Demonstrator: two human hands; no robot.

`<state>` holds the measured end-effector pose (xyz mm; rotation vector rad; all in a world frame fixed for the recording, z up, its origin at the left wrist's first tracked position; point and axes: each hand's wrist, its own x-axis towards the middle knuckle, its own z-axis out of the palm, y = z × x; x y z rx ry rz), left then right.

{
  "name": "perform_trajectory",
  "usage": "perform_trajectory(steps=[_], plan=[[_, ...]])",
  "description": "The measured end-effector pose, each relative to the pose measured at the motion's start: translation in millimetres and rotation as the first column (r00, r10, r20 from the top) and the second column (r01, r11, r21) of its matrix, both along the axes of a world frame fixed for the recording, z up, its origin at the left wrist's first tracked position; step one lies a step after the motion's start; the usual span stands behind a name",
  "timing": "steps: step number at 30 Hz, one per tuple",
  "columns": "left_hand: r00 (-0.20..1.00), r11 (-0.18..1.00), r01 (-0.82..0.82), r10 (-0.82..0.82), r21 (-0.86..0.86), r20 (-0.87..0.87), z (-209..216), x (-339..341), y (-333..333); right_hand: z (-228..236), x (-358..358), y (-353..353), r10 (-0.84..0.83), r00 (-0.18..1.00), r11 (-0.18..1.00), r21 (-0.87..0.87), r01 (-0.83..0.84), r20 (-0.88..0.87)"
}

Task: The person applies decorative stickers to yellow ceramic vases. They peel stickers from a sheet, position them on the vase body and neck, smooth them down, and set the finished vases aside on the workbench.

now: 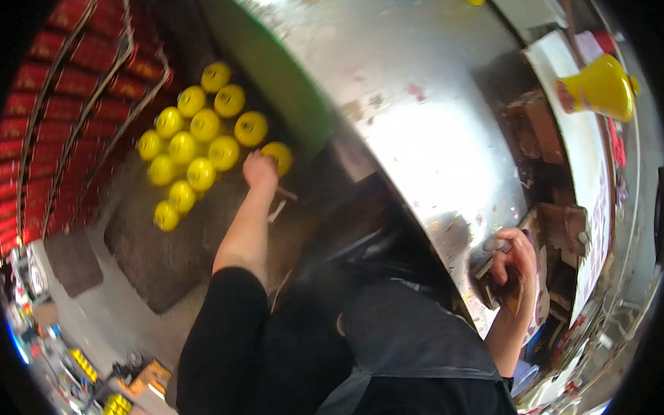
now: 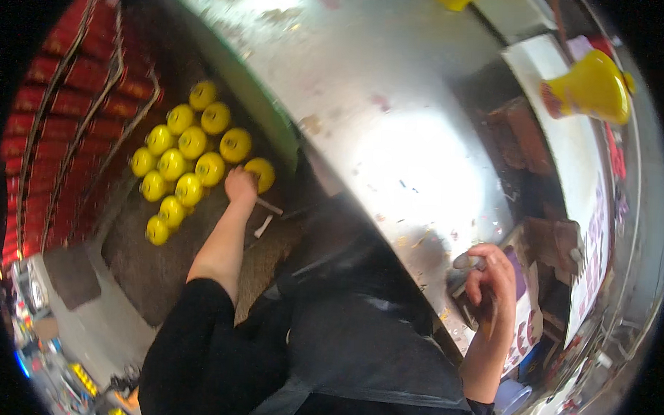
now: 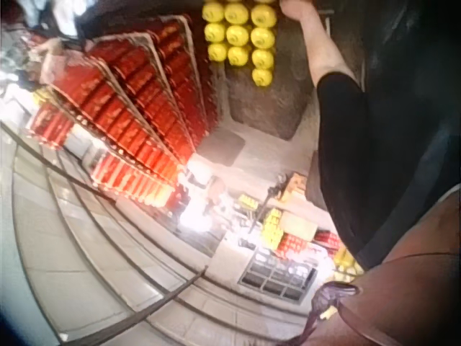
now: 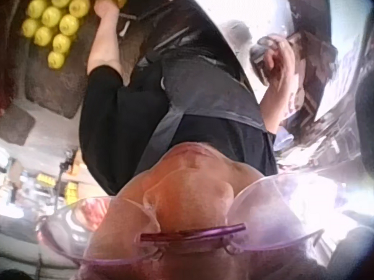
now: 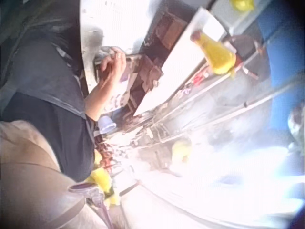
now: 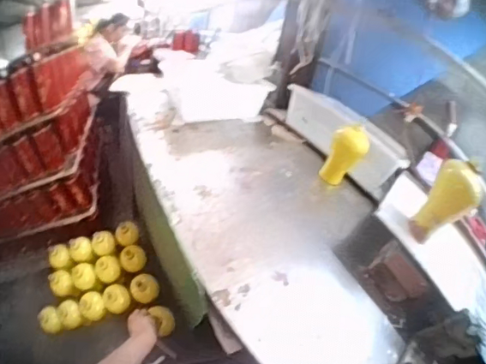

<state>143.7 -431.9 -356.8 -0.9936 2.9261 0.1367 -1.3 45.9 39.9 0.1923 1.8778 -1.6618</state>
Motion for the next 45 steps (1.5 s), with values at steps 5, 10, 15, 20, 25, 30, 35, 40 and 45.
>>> perform_trajectory(steps=[5, 10, 15, 20, 25, 30, 35, 40, 45], plan=[[0.993, 0.999, 0.021, -0.017, -0.036, 0.117, 18, -1, -3, 3, -5, 5, -0.052, 0.999, 0.994, -0.092, 0.050, -0.012], [0.878, 0.979, -0.164, 0.200, 0.120, -0.434, 113, -15, -10, 3, -8, 19, -0.195, 0.971, 0.936, -0.270, 0.227, 0.140], [0.522, 0.992, 0.048, 0.075, 0.118, -0.849, 253, -97, 19, 7, 4, 41, -0.097, 0.990, 0.962, -0.247, 0.119, 0.100], [0.283, 0.890, 0.456, -0.141, 0.004, -0.949, 357, -226, 100, 27, 15, 68, -0.029, 1.000, 0.949, -0.313, 0.025, -0.008], [0.443, 0.785, 0.594, -0.501, -0.175, -0.743, 398, -361, 138, 36, 30, 107, -0.173, 0.985, 0.946, -0.282, 0.158, -0.029], [0.619, 0.807, 0.566, -0.551, -0.169, -0.560, 410, -488, 142, 35, 41, 148, -0.296, 0.955, 0.915, -0.287, 0.285, 0.004], [0.705, 0.864, 0.480, -0.482, -0.150, -0.521, 424, -581, 137, 36, 32, 169, -0.350, 0.936, 0.903, -0.256, 0.345, 0.030], [0.837, 0.941, 0.310, -0.339, -0.139, -0.429, 430, -613, 137, 26, 16, 171, -0.372, 0.927, 0.897, -0.237, 0.374, 0.052], [0.664, 0.904, 0.350, -0.425, -0.247, -0.615, 426, -576, 136, 21, 12, 169, -0.354, 0.932, 0.897, -0.252, 0.363, 0.084]])
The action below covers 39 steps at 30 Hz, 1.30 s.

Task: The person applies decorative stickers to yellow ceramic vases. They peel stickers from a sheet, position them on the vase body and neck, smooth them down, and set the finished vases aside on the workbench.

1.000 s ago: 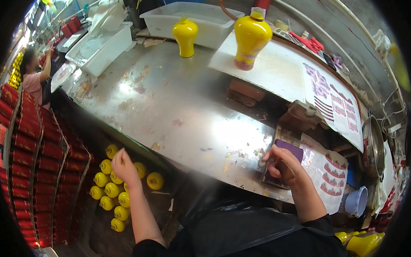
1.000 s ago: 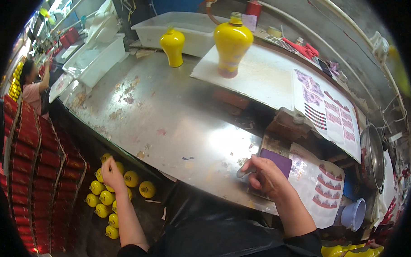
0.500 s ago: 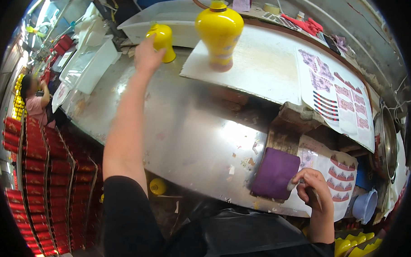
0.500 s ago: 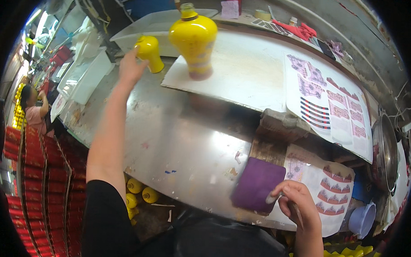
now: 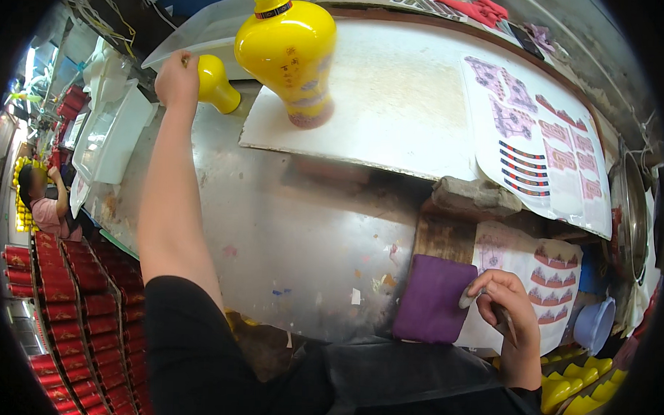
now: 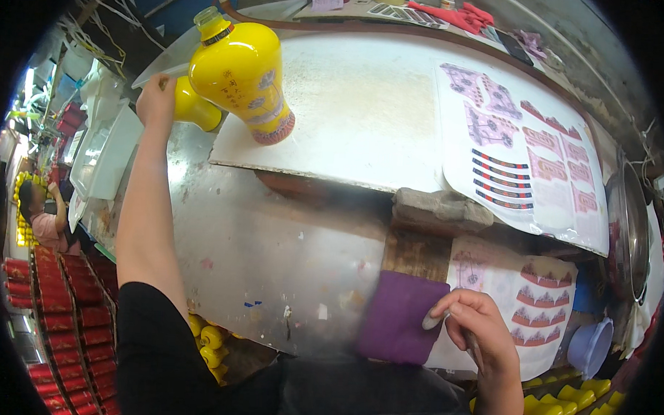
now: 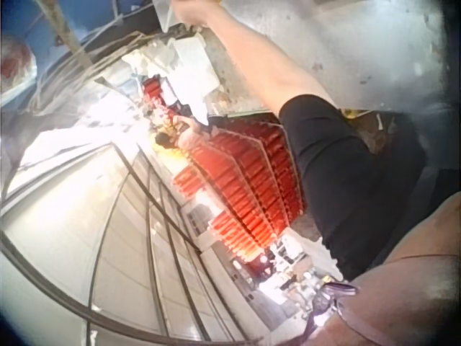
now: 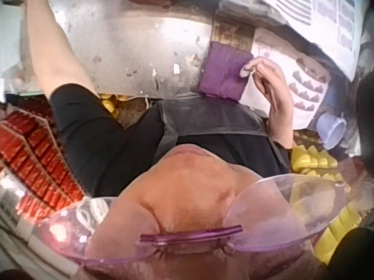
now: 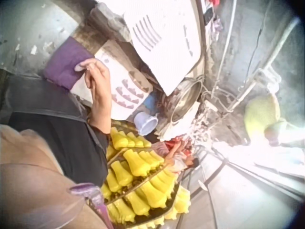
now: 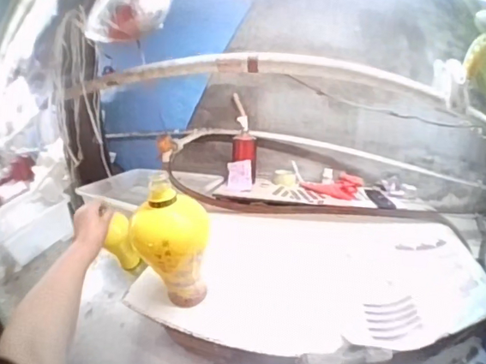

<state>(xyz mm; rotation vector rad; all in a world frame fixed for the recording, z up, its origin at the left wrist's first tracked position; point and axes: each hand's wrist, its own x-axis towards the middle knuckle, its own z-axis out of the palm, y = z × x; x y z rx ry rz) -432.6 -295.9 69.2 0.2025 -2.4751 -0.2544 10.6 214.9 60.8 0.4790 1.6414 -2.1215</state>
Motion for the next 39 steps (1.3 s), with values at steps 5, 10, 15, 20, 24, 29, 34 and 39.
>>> perform_trajectory(steps=[5, 10, 15, 20, 24, 29, 34, 39], plan=[[0.992, 0.975, 0.083, -0.061, 0.208, -0.107, 15, 85, 3, -2, 9, 1, 0.028, 0.997, 0.998, -0.060, -0.032, -0.072], [0.966, 0.869, 0.256, -0.245, 0.423, -0.082, 87, 199, 34, -8, 27, 5, 0.023, 0.992, 1.000, -0.016, -0.025, -0.123], [0.743, 0.590, 0.571, -0.666, 0.572, -0.055, 140, 303, 112, 1, 36, -6, 0.079, 0.993, 0.963, 0.263, -0.054, -0.085], [0.485, 0.472, 0.719, -0.867, 0.510, 0.117, 119, 336, 217, 5, 32, -38, 0.093, 0.831, 0.953, 0.290, 0.084, -0.548], [0.567, 0.441, 0.563, -0.822, 0.698, 0.062, 61, 330, 308, 0, 24, -30, 0.210, 0.890, 0.763, 0.637, 0.110, -0.405], [0.512, 0.299, 0.721, -0.838, 0.625, -0.191, -15, 358, 313, -19, 0, -24, 0.010, 0.904, 0.959, 0.259, 0.112, -0.427], [0.435, -0.023, 0.378, -0.878, 0.926, -0.199, -62, 404, 313, -31, 2, -32, -0.056, 0.916, 0.968, 0.205, 0.148, -0.396], [0.437, -0.242, 0.087, -0.862, 0.966, -0.256, -63, 397, 314, -25, 25, -35, 0.013, 0.895, 0.735, 0.611, 0.294, -0.446]])
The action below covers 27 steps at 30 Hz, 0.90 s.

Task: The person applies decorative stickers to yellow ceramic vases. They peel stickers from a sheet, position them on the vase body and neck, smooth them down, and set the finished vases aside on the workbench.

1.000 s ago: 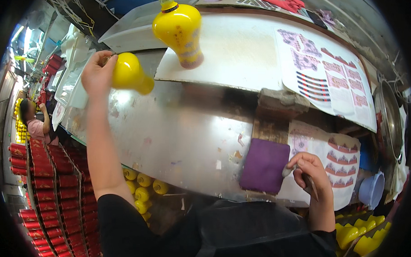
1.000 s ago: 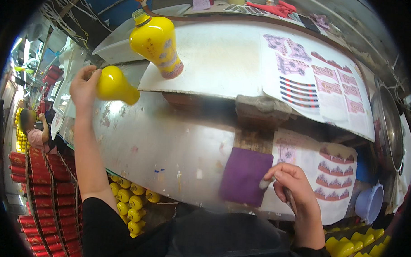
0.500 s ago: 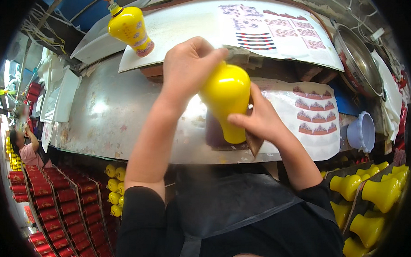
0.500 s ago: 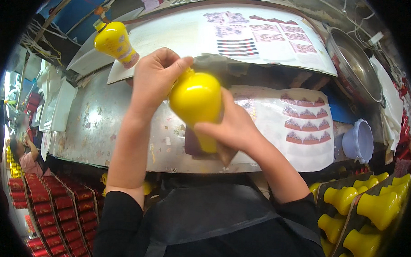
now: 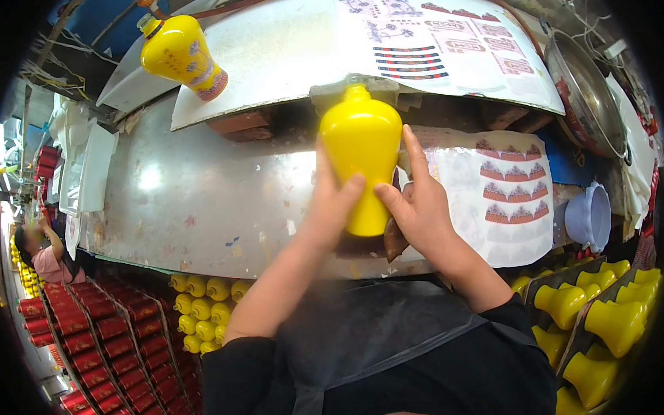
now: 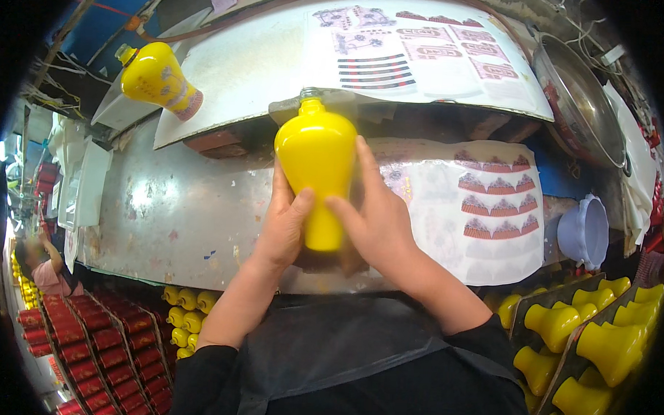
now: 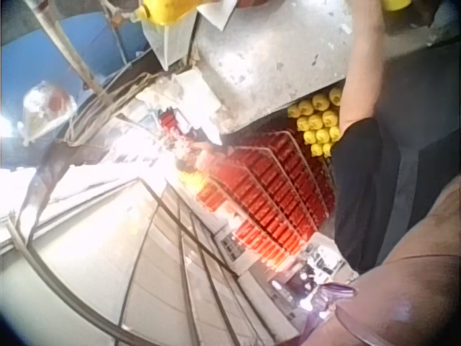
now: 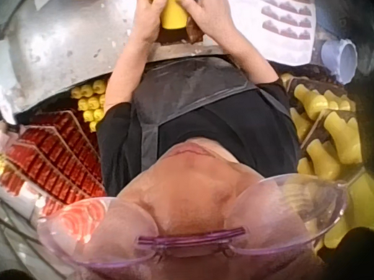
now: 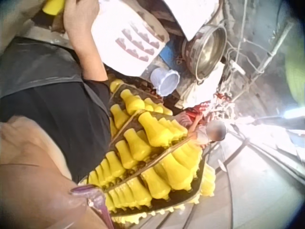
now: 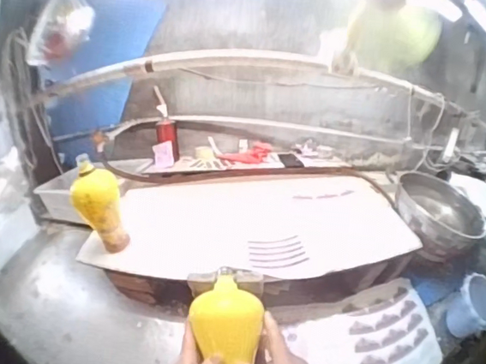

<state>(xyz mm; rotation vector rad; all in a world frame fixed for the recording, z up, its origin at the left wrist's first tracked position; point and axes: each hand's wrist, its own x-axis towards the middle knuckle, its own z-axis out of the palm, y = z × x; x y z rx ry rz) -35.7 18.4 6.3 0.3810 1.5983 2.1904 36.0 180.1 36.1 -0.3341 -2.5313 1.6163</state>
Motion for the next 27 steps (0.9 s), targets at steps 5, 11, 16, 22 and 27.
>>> perform_trajectory(steps=[5, 11, 16, 22, 27], plan=[[0.983, 0.992, 0.117, -0.123, 0.051, 0.138, 9, -8, -8, 8, 0, -1, 0.001, 0.992, 0.984, 0.179, 0.022, -0.129], [0.983, 0.962, -0.030, -0.021, -0.270, -0.184, 15, 0, -7, 5, -3, 8, 0.008, 1.000, 0.993, -0.116, -0.006, 0.021], [0.978, 0.973, 0.037, -0.083, -0.230, -0.192, 9, 4, -8, -18, -8, 4, -0.005, 0.999, 0.950, -0.311, -0.008, -0.039], [0.988, 0.991, 0.076, -0.090, -0.115, -0.122, -4, -3, -5, -31, -12, 2, 0.012, 0.991, 0.857, -0.509, -0.079, -0.133], [0.995, 0.995, 0.102, -0.102, -0.004, 0.013, 4, -4, -4, -19, -10, 8, 0.061, 0.998, 0.833, -0.550, -0.065, -0.025]])
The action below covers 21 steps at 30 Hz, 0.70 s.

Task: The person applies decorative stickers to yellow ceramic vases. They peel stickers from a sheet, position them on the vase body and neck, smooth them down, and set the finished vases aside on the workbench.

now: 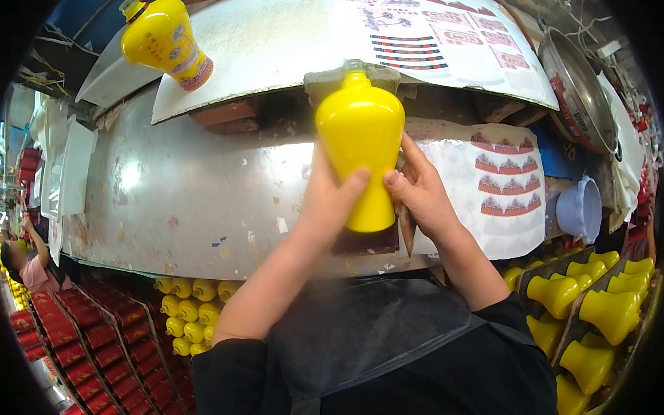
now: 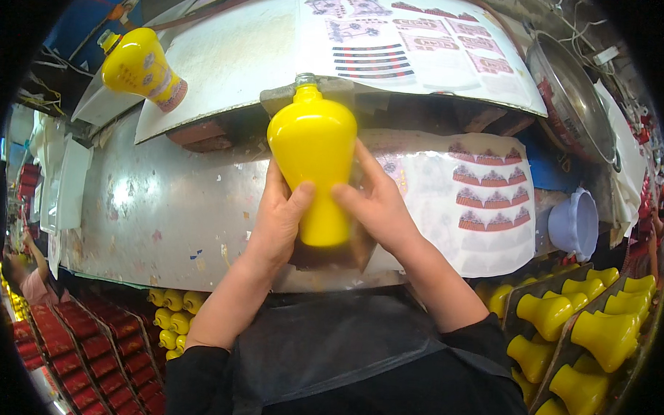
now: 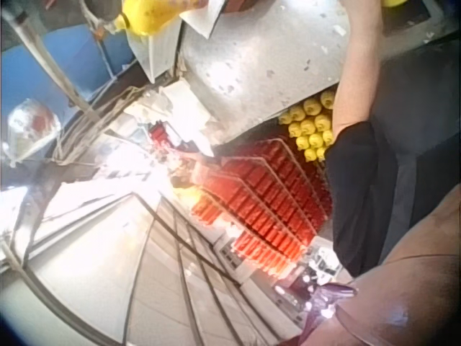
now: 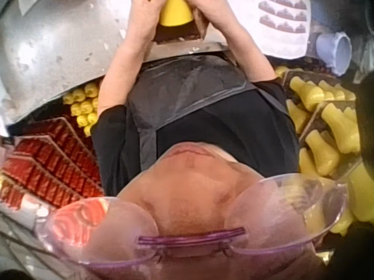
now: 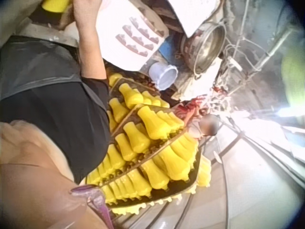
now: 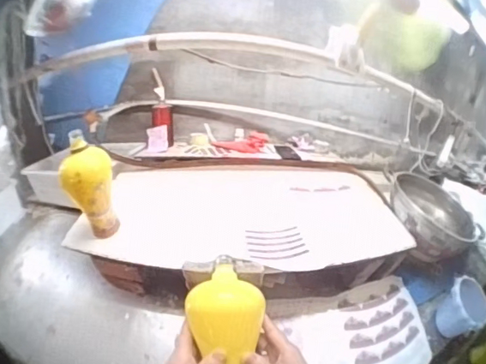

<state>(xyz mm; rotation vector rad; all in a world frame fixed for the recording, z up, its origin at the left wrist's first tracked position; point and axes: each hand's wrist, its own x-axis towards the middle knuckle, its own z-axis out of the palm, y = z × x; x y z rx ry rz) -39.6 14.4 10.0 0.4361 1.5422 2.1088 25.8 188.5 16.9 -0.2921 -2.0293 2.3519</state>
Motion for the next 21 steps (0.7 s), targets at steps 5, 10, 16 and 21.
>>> perform_trajectory(steps=[5, 10, 16, 21], plan=[[0.978, 0.953, -0.174, 0.138, -0.247, -0.157, 13, 12, -1, 19, 6, 12, -0.007, 0.997, 0.986, 0.166, -0.006, 0.081], [0.975, 0.973, -0.092, 0.046, -0.210, -0.216, 11, 11, -4, 20, 4, 3, 0.001, 0.999, 0.964, 0.266, -0.014, 0.050], [0.976, 0.985, -0.131, 0.109, -0.112, -0.186, -4, 5, 2, 8, 11, 21, 0.005, 0.992, 0.952, 0.302, -0.043, 0.126], [0.995, 0.988, -0.078, 0.086, -0.135, 0.053, -8, 7, -3, 11, 29, 82, -0.205, 0.965, 0.720, 0.643, 0.262, -0.164]])
